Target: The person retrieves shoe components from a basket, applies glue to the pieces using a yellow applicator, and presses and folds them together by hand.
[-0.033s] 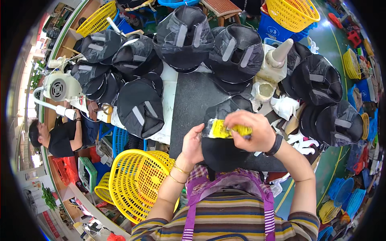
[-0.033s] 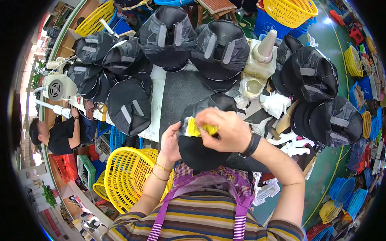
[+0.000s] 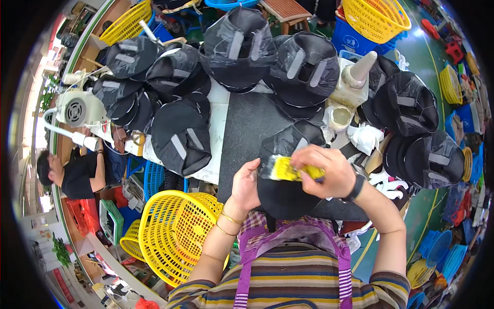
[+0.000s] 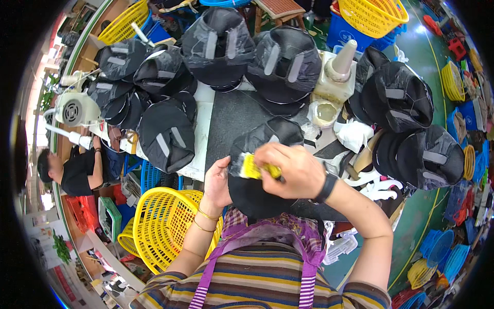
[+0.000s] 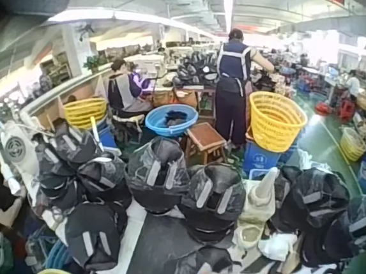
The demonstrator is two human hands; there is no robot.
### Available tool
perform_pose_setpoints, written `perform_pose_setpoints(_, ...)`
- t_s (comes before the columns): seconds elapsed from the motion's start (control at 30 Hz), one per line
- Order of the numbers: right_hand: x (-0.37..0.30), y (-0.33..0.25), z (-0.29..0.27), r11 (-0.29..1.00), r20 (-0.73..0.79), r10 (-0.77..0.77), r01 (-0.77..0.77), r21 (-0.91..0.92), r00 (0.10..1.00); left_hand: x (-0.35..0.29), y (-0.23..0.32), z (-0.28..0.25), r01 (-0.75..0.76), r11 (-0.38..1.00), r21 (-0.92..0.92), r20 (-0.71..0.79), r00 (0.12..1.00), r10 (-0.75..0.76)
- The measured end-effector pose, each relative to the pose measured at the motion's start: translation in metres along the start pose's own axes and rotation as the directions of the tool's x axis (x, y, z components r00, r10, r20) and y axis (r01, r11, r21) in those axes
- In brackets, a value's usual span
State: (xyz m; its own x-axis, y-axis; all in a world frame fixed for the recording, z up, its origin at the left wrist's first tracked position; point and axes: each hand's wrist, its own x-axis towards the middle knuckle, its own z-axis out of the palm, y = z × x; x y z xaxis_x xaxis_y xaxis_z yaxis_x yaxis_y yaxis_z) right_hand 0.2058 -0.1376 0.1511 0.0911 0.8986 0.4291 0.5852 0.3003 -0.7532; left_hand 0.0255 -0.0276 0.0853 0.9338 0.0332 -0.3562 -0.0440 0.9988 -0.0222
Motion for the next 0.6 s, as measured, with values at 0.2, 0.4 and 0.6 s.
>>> perform_pose_setpoints(0.2,-0.012,-0.033,-0.013,0.992,0.077,-0.096,0.102,-0.077,0.992,-0.027,-0.001,-0.001,-0.05,0.997,-0.05,0.067,0.996,0.053)
perform_pose_setpoints(0.4,0.025,-0.011,-0.044,0.964,-0.003,-0.044,0.041,-0.264,0.999,-0.048,0.005,0.0,-0.093,0.996,0.015,0.044,0.995,0.092)
perform_pose_setpoints(0.6,0.043,-0.026,-0.009,0.978,0.053,-0.094,0.103,-0.182,0.994,-0.065,0.025,0.005,-0.015,0.998,0.06,0.034,0.999,0.013)
